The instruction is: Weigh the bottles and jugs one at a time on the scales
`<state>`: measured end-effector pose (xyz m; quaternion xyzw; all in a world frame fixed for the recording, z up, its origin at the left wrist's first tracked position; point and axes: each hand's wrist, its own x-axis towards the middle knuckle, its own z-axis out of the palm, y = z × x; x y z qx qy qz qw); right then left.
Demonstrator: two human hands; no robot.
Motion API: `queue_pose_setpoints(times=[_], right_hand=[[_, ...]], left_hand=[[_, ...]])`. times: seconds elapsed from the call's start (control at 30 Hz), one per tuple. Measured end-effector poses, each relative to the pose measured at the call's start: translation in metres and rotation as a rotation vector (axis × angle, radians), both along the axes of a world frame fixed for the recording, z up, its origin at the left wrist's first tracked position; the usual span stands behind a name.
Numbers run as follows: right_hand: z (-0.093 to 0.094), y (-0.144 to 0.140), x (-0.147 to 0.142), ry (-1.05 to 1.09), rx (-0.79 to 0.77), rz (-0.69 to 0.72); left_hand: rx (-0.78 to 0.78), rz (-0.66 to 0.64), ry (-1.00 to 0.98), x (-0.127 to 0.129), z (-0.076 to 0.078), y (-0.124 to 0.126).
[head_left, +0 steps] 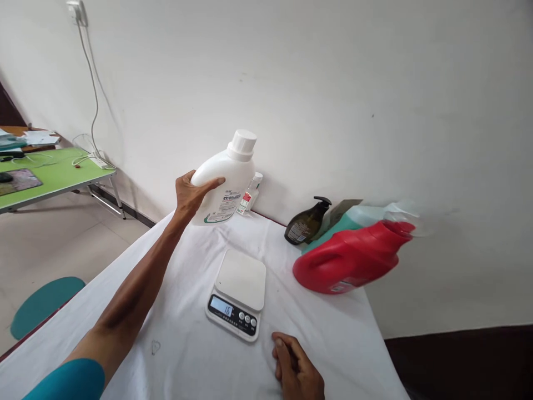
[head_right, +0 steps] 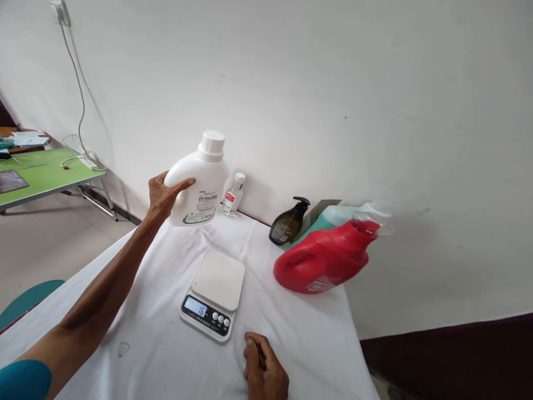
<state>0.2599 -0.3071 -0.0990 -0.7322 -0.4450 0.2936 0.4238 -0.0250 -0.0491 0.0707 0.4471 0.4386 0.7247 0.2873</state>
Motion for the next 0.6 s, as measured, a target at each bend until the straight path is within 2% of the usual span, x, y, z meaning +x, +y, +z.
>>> queue_pose_setpoints(times=[0.1, 0.17, 0.37, 0.6], right_hand=[[0.003, 0.002, 0.002, 0.005, -0.018, 0.041], [0.004, 0.004, 0.003, 0.000, -0.032, 0.079], [0.011, 0.006, -0.001, 0.014, -0.008, 0.094], [0.014, 0.002, -0.006, 0.071, 0.020, 0.106]], left_hand=[[0.009, -0.094, 0.009, 0.000, 0.015, -0.027], [-0.015, -0.147, -0.009, 0.004, 0.017, -0.045], [-0.099, -0.302, -0.080, 0.030, 0.002, -0.085], [-0.156, -0.391, -0.060, 0.061, -0.013, -0.100]])
